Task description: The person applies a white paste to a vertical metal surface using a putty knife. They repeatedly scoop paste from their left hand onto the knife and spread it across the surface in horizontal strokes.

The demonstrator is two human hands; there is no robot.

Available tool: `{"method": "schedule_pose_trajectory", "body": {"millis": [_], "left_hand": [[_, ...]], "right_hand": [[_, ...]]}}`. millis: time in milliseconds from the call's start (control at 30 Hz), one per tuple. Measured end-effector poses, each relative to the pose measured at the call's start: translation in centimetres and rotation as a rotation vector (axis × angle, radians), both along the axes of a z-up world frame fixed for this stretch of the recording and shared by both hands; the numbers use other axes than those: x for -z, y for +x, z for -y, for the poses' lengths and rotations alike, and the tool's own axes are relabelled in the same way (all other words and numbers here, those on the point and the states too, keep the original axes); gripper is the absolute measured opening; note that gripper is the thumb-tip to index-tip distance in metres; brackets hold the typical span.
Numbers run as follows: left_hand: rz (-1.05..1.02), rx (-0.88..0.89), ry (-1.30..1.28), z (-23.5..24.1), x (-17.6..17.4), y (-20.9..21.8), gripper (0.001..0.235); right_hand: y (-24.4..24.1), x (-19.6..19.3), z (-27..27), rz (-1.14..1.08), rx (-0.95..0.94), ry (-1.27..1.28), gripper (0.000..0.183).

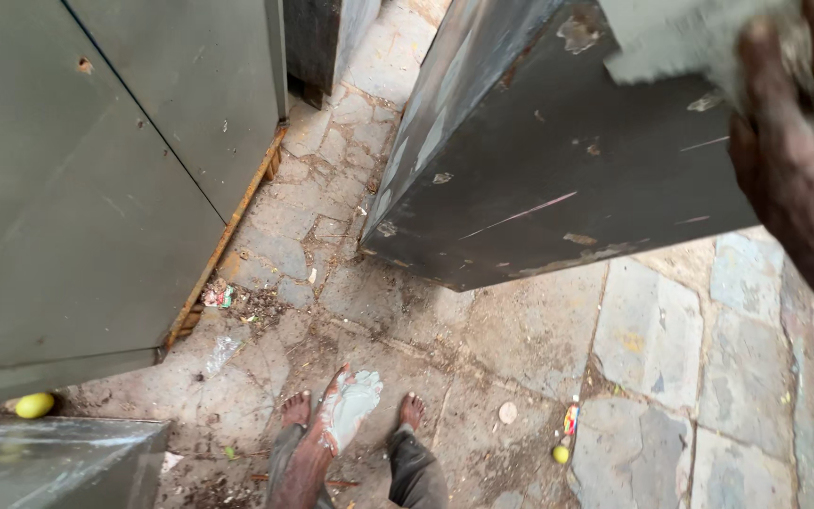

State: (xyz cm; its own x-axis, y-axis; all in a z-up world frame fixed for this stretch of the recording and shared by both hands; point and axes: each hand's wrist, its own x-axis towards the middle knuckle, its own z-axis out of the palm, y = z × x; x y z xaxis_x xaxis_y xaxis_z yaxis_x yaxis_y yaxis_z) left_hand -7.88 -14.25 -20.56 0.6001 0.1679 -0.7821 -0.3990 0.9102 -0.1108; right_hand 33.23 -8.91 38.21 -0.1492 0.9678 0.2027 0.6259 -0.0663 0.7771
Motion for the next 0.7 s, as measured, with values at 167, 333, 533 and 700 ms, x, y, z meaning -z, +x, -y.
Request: {"method": "schedule_pose_trajectory", "body": {"millis": [167, 333, 533, 700], "left_hand": [[0.015, 0.017, 0.061, 1.3, 0.3, 4.2, 0.063], [0.006, 0.043, 0.104, 3.7, -1.6, 9.3, 0.069], [-0.029, 0.100, 0.104, 6.7, -5.0, 14.6, 0.083], [0.058, 0.101, 0.104, 7.5, -8.4, 17.8, 0.080]], "right_hand": [[5.9, 1.0, 6.1, 0.042, 0.032, 0.007, 0.072], [12.2, 2.3, 12.2, 0.030, 0.044, 0.050, 0.070], [20.5, 4.0, 19.8, -0.049, 0.021, 0.080, 0.078], [27.4, 8.9, 21.6, -0.041, -0.044, 0.177, 0.089]]}}
